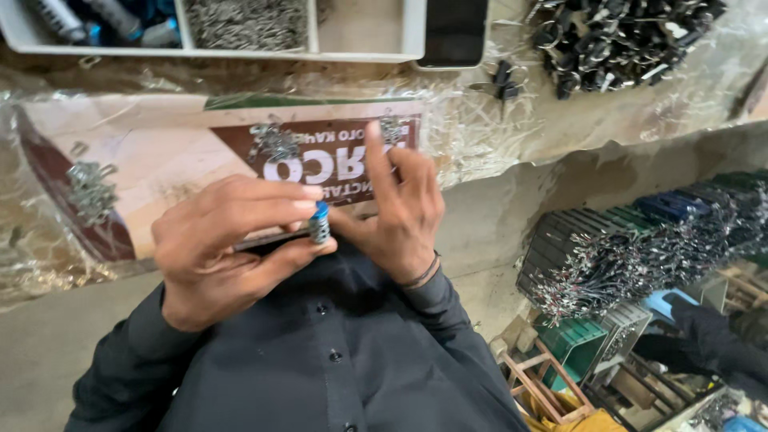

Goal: The person sits at a workbench and assembles small cylindrical components by hand, picking small metal spring clips from a compartment tray and pressing them into the open end of each blue-capped cylinder, then placing finished units aside and reaching for the next part.

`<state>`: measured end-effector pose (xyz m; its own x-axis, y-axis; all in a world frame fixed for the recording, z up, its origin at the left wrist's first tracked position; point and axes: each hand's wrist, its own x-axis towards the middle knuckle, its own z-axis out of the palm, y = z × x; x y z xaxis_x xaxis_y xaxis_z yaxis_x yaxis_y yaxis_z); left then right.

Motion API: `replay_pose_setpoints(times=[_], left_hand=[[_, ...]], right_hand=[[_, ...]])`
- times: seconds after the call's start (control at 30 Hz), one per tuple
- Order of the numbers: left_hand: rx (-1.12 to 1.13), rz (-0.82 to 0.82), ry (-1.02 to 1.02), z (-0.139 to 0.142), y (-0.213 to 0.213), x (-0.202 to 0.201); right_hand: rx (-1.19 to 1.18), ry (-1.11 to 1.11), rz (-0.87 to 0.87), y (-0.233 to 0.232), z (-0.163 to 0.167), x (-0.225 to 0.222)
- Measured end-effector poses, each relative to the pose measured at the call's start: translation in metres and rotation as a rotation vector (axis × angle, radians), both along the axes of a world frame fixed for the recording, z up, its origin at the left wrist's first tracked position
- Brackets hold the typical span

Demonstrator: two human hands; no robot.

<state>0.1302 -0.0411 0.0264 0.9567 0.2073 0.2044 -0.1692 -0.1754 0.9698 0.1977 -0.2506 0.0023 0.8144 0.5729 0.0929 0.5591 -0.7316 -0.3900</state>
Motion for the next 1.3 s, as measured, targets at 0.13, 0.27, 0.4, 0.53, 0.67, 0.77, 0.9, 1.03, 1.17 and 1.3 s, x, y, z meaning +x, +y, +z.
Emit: replay_pose_setpoints(times=[0.13,0.27,0.4,0.53,0.67,0.77,0.9,1.03,1.17,1.3], left_hand=[[-0.002,0.003,0.04,-0.002,-0.002,-0.001],[-0.079,-0.012,0.086,-0.01,-0.007,-0.002],[-0.095,-0.062,0.075,-0.015,-0.014,-0.003],[-0.262,-0.107,0.132,-0.014,-0.02,-0.003],[-0.343,-0.099,0.145,-0.015,-0.019,-0.004],[-0.288,-0.105,0.122,-0.016,-0.016,-0.005],[-0.25,-0.064,0.116,-0.012,-0.014,-0.008],[-0.207,-0.046,0.069,-0.009,-0.014,-0.007],[-0.036,-0.008,0.024,-0.007,-0.013,-0.009],[0.079,0.004,-0.016,-0.008,-0.011,-0.009]], right_hand=[[0.116,-0.151,0.327,-0.02,-0.011,0.005],[0.362,-0.105,0.444,-0.033,-0.03,0.002],[1.214,0.674,-0.014,-0.031,-0.037,-0.023],[1.173,0.941,0.002,-0.032,-0.031,-0.03],[1.093,1.113,0.022,-0.032,-0.019,-0.018],[1.06,1.127,-0.183,-0.03,-0.009,-0.013],[0.581,0.17,-0.249,-0.018,-0.005,-0.016],[1.13,0.558,-0.117,-0.009,-0.002,-0.019],[0.977,0.517,0.012,-0.004,0.004,-0.018],[0.846,0.479,0.016,0.001,0.008,-0.019]])
